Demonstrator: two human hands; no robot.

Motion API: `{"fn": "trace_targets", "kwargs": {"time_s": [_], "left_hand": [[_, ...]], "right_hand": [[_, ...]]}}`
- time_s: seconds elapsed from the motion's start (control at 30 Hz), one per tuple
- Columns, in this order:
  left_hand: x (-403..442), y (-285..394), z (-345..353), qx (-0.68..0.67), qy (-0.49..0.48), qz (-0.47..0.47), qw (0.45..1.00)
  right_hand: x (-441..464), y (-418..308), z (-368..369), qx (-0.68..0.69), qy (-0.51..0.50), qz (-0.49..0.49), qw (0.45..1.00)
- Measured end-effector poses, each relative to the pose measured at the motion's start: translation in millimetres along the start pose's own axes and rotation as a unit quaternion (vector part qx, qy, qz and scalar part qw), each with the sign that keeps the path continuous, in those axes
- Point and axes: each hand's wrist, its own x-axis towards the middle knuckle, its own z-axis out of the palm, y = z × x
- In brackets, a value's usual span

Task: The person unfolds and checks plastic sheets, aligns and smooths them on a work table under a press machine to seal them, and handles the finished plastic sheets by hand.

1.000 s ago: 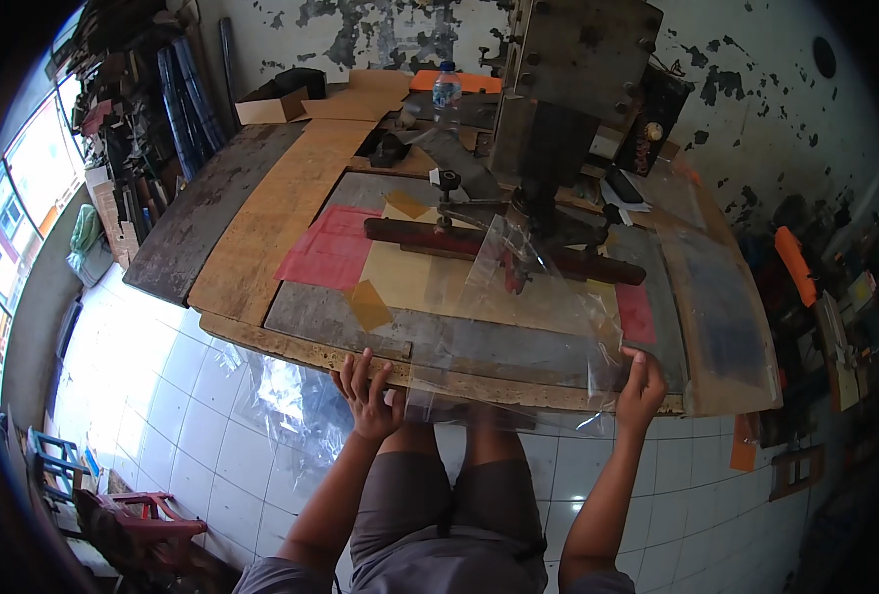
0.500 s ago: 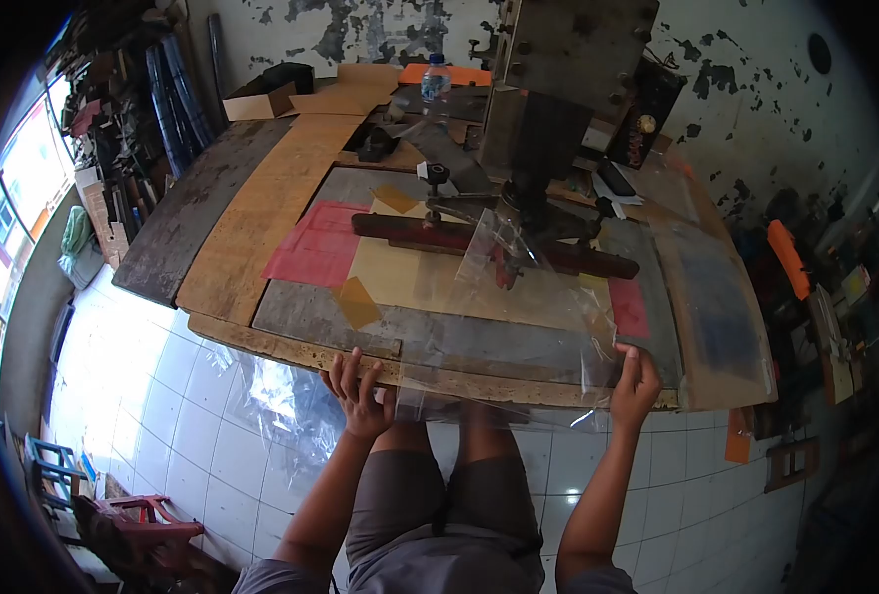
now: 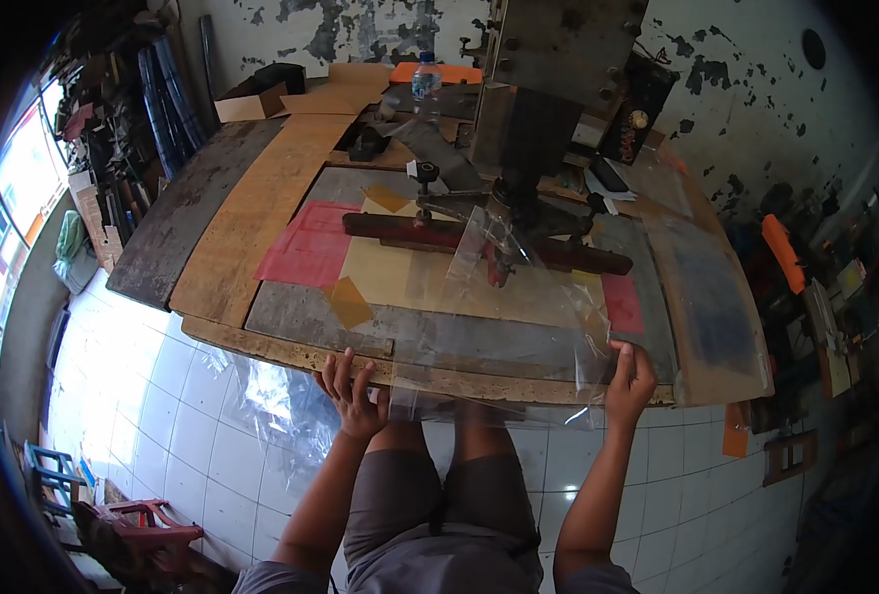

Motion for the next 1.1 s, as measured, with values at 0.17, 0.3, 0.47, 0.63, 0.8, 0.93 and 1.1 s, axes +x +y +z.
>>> {"fn": "trace_targets", "kwargs": {"time_s": [0.17,0.3,0.47,0.63,0.8,0.93,1.1], "left_hand": [[-1.5,-0.2,0.3,0.003,-0.005,-0.004,1.000],[-2.3,0.6,-0.3,0.004,-0.009,-0.008,1.000],[-0.9,0.9,0.8,0.003,-0.001,-0.001,1.000],[-1.9,0.9,1.1,0.011,0.000,-0.002,1.000],[-0.8,-0.7,0.9,-0.001,0.006,0.002,1.000],[-1.6,-1.1,2.1,0.001,0.006,0.002,1.000],[-1.5,-0.2,2.2,0.008,0.002,0.001,1.000]], "right_hand": [[-0.1,1.5,0.7,0.003,0.003,-0.003,1.000],[-0.2,2.3,0.4,0.004,0.001,-0.002,1.000],[-0.6,0.0,0.3,-0.011,0.005,-0.010,1.000],[-0.6,2.2,0.0,-0.014,0.003,-0.011,1.000],[-0.9,2.9,0.7,-0.013,0.002,-0.008,1.000],[-0.3,2.4,0.4,-0.015,0.003,-0.013,1.000],[-0.2,2.0,0.8,-0.015,0.005,-0.012,1.000]]}}
